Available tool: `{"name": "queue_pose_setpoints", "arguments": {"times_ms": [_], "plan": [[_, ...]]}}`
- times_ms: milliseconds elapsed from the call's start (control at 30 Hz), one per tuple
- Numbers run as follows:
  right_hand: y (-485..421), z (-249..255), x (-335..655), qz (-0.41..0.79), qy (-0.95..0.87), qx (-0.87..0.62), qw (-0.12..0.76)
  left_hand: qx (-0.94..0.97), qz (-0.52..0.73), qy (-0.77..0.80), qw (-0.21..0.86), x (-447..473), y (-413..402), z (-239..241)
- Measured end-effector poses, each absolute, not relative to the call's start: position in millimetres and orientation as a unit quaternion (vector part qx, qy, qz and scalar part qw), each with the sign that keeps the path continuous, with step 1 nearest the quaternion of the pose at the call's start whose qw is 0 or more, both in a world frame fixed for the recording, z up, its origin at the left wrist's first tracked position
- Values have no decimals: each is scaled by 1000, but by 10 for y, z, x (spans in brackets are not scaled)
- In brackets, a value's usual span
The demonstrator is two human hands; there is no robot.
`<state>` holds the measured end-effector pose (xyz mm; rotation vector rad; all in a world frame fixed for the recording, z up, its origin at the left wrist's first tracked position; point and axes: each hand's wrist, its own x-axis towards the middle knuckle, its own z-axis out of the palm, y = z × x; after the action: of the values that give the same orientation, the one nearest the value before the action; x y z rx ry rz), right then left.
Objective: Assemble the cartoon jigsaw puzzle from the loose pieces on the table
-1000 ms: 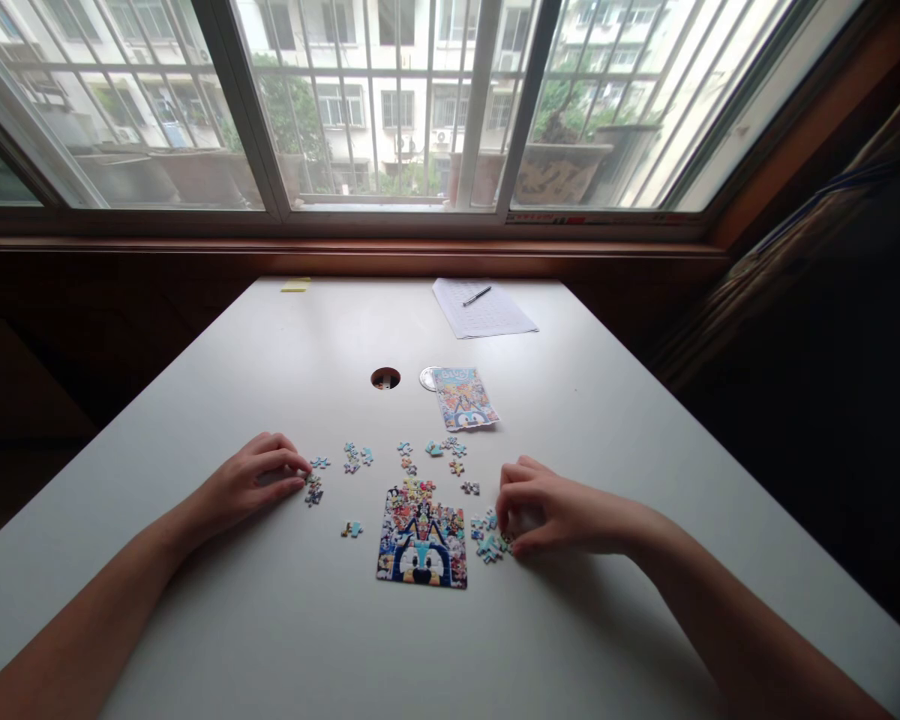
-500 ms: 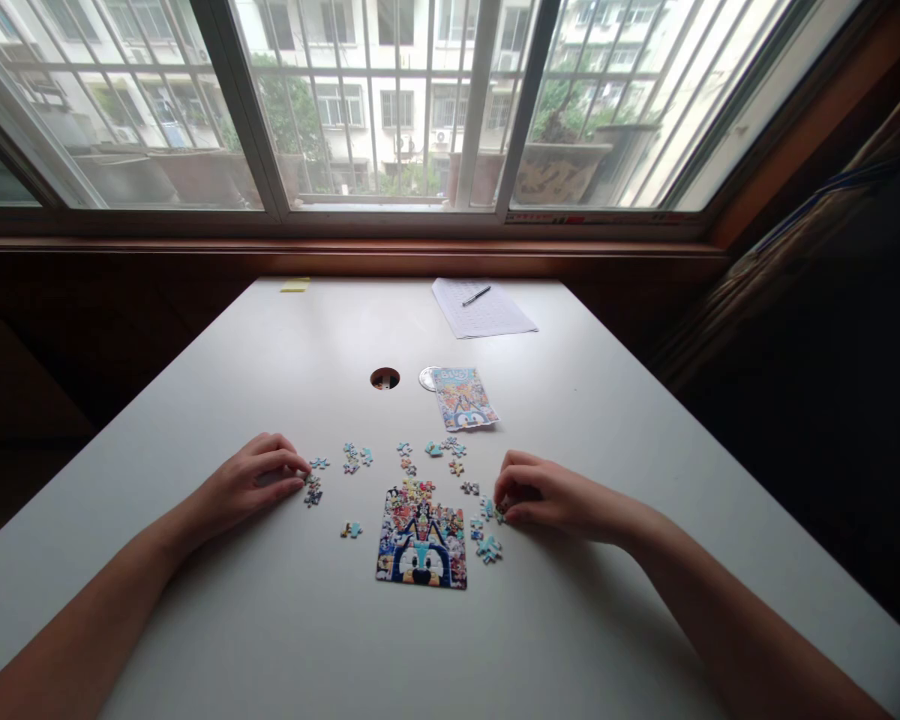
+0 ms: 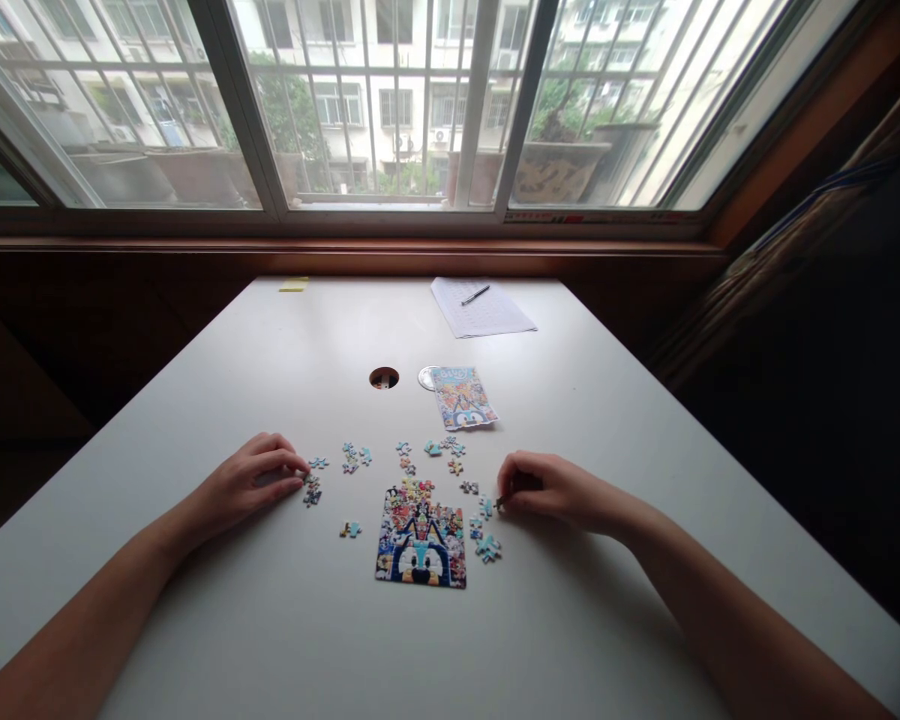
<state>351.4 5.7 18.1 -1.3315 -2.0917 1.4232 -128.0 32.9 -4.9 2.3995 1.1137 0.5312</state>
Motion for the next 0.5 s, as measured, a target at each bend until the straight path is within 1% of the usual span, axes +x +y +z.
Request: {"name": "queue_pose_setpoints", "arguments": {"times_ms": [100,267,500], "plan": [[69,168,3518,506,-703,-476,154,866,197,402,224,-1280,329,-58],[76,155,3480,509,-668,-503,205,866,204,398,223,-1272,323,-49],[69,184,3406,485,-668,-522,213,867,196,399,225,-1282,327,-47]]}}
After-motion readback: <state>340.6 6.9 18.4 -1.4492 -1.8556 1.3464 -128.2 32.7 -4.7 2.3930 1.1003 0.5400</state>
